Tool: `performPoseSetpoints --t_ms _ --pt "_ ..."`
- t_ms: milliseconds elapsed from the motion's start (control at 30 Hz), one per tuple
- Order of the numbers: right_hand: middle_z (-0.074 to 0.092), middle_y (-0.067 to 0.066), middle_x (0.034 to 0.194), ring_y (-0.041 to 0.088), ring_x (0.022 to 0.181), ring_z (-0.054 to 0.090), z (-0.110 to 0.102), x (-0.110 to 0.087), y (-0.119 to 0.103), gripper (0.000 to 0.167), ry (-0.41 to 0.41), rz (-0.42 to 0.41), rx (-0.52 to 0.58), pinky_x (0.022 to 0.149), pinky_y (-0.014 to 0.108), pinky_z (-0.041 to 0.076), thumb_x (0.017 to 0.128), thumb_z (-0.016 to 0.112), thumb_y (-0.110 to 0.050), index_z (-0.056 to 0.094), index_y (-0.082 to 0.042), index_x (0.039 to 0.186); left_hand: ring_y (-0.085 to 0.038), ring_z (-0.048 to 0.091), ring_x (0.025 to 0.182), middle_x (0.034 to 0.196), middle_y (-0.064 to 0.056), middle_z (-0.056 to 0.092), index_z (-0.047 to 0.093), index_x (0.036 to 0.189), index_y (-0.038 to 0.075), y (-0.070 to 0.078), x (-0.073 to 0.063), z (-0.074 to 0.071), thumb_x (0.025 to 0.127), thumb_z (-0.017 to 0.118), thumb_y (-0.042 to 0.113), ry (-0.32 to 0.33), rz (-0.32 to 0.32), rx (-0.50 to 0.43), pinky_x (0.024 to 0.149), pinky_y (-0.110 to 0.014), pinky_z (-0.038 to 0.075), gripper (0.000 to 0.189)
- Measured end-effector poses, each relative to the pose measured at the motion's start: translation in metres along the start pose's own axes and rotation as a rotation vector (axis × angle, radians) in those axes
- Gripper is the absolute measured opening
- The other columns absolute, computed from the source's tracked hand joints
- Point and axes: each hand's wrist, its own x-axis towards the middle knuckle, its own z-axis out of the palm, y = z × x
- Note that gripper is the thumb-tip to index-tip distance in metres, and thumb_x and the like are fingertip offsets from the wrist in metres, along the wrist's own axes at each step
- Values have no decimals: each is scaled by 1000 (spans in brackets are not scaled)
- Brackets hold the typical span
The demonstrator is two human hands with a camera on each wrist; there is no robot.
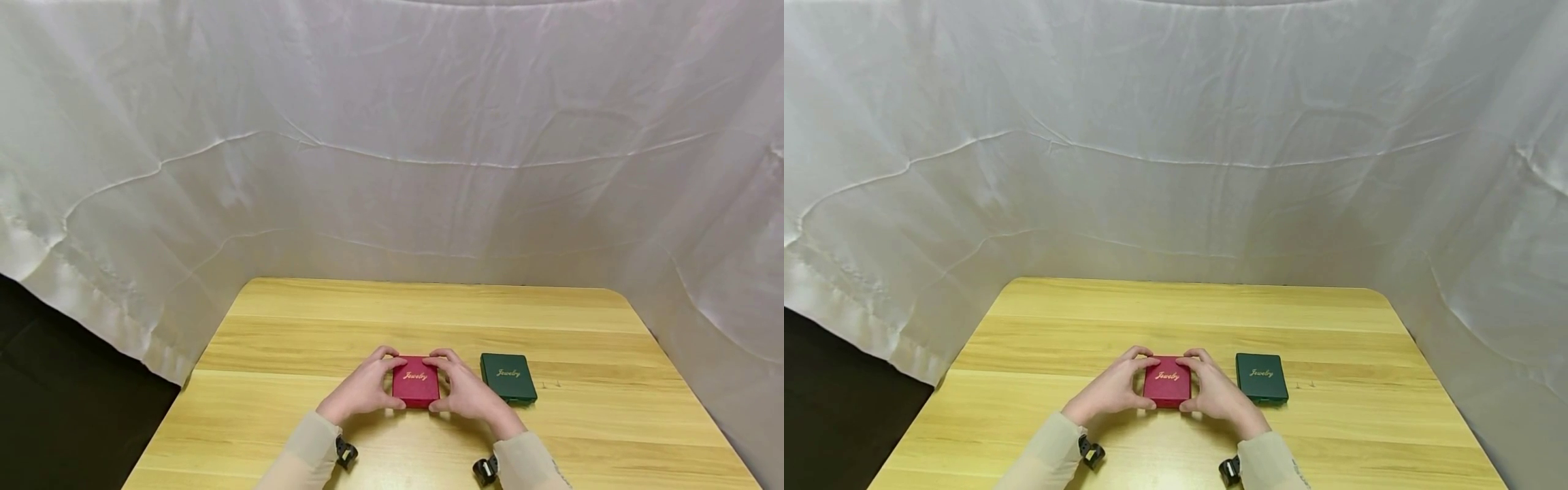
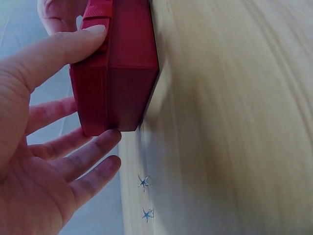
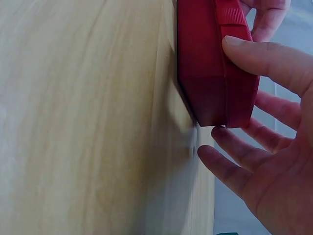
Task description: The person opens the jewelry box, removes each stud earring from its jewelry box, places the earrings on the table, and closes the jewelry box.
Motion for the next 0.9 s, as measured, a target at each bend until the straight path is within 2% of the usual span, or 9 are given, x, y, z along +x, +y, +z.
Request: performPoseSetpoints --t_ms 367,633,900 --pt "39 15 143 34 124 47 -1 1 1 78 -4 21 -26 101 54 41 71 88 -12 52 -3 139 -21 53 116 134 -4 47 58 136 8 1 5 2 71 90 26 -7 -15 -11 101 -40 45 75" --pt "39 15 143 33 124 47 -2 2 1 76 10 27 -26 102 52 40 72 87 -9 51 -2 139 -17 53 115 133 -2 47 58 136 7 1 12 2 71 89 27 -19 -9 12 100 -35 45 75" --pt "39 14 142 33 124 48 -2 3 1 76 6 30 -46 102 52 41 73 86 -9 51 -1 140 -20 54 116 135 -5 47 56 137 6 2 13 3 70 90 26 -27 -20 7 100 -37 45 77"
